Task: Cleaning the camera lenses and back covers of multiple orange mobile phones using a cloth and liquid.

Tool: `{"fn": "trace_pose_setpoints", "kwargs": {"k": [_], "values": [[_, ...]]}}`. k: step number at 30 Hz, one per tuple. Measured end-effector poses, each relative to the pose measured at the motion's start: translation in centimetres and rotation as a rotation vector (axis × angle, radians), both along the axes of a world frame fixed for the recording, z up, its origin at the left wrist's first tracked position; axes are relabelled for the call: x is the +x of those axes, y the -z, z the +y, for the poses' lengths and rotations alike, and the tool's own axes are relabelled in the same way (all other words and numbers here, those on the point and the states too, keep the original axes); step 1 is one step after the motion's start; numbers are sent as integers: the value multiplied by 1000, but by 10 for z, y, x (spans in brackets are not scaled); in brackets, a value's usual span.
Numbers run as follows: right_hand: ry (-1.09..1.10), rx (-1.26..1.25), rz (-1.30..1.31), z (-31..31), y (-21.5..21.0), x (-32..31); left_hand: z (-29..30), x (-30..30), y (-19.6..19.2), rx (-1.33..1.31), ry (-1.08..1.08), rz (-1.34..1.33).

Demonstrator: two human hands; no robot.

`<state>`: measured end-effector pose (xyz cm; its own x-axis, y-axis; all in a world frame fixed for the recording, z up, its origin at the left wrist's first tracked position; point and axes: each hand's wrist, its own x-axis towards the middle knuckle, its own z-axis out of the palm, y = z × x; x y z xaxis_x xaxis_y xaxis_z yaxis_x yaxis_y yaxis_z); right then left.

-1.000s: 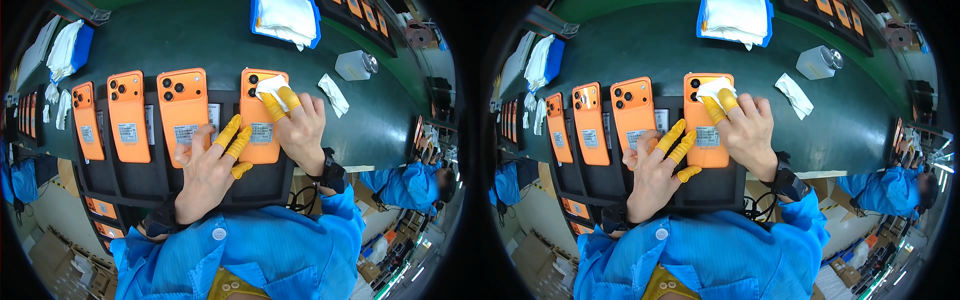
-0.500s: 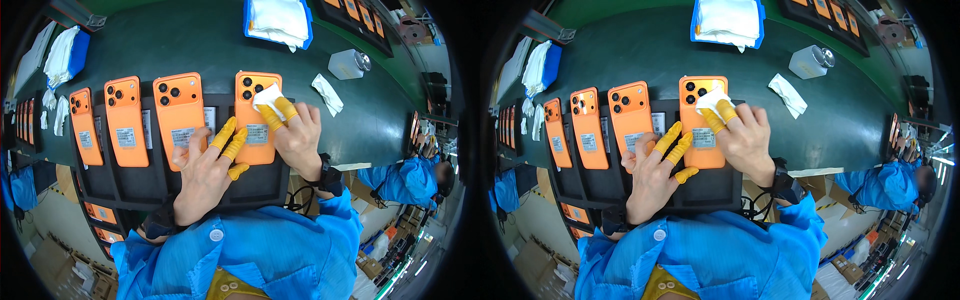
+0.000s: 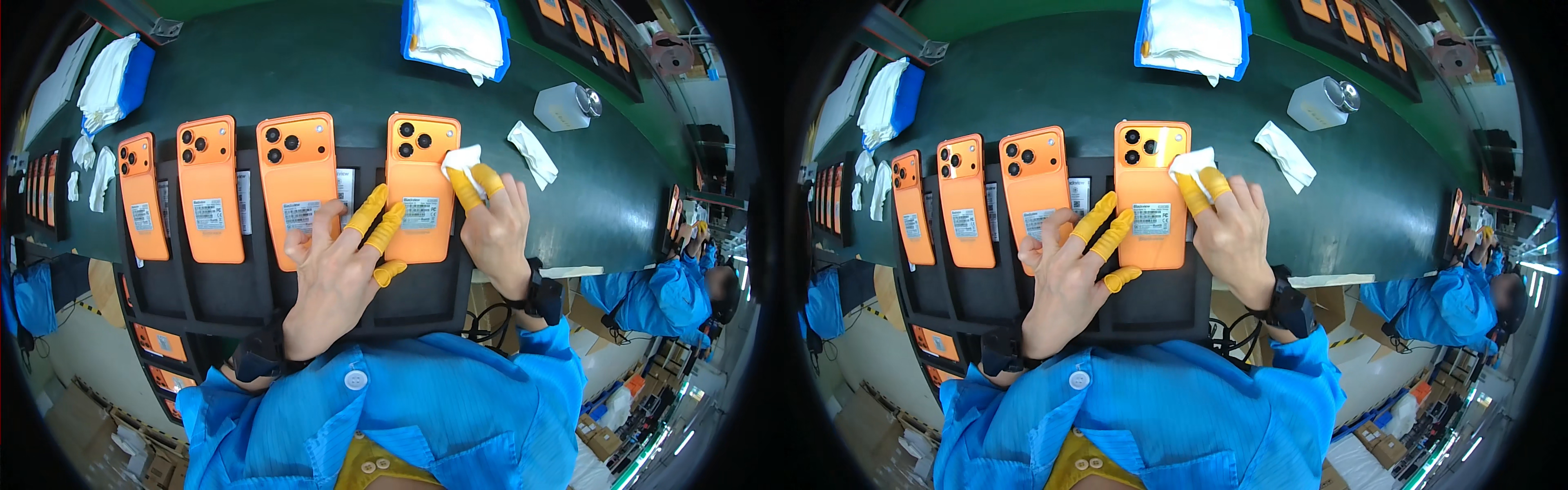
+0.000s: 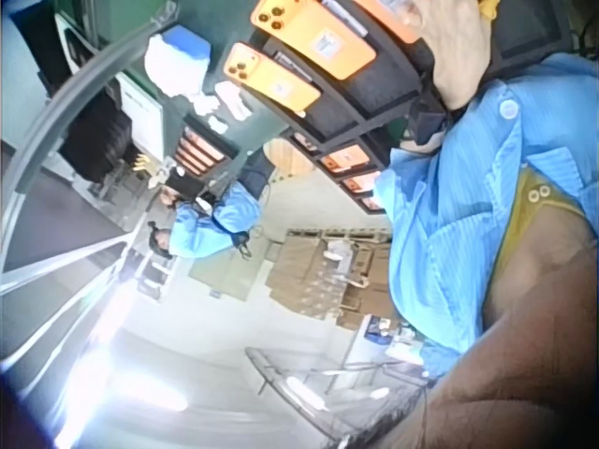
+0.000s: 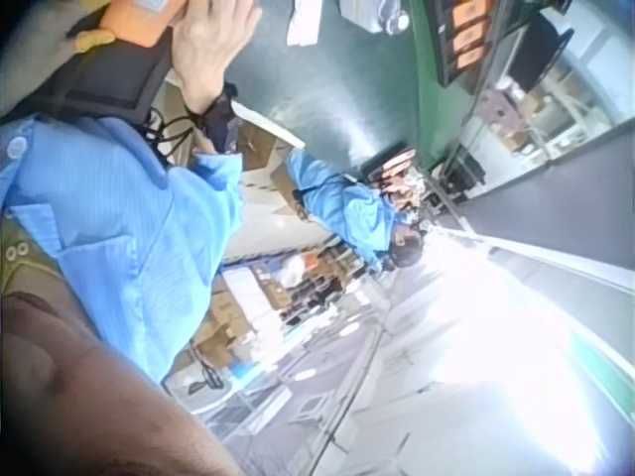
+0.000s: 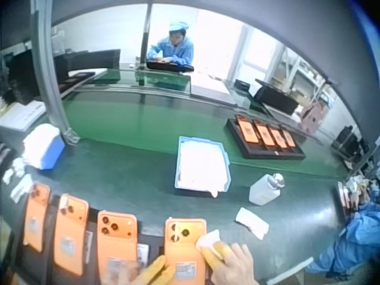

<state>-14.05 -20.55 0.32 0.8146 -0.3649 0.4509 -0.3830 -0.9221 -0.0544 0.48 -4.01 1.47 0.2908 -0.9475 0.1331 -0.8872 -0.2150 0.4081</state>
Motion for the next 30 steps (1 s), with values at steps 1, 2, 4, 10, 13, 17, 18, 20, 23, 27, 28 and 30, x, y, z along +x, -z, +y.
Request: {"fn": "trace_pose_setpoints", "kwargs": {"k": [1,2,4,10,13,17,18,20,23,27,28,30], "values": [[-9,60,68,4,-8,-4,1,1,-1,0,-1,-2],[-10,60,66,10,-11,-4,3,4,-1,2,25,17],[-42,1049,-327,19,-13,-1,5,8,-2,0,44,29],[-305,2218,-567,18,-20,-6,4,28,-20,-203,-46,1336],[-383,2445,-557,25,-24,5,0,28,-19,-65,-96,1573],[-432,2442,-472,27,-20,12,-2,30,-22,-7,-147,1849],[-405,2431,-435,25,-22,13,0,31,-18,-9,-145,1849],[-374,2416,-402,23,-27,15,2,32,-9,-128,-1,1744],[-199,2111,-258,21,-31,15,5,34,-16,-138,-91,1803],[-230,2146,-336,15,-28,14,12,46,-17,-99,-146,1739],[-226,2232,-372,14,-31,15,13,47,-20,-100,-148,1738],[-219,2241,-359,10,-33,14,15,48,-24,-148,-291,1876]]}}
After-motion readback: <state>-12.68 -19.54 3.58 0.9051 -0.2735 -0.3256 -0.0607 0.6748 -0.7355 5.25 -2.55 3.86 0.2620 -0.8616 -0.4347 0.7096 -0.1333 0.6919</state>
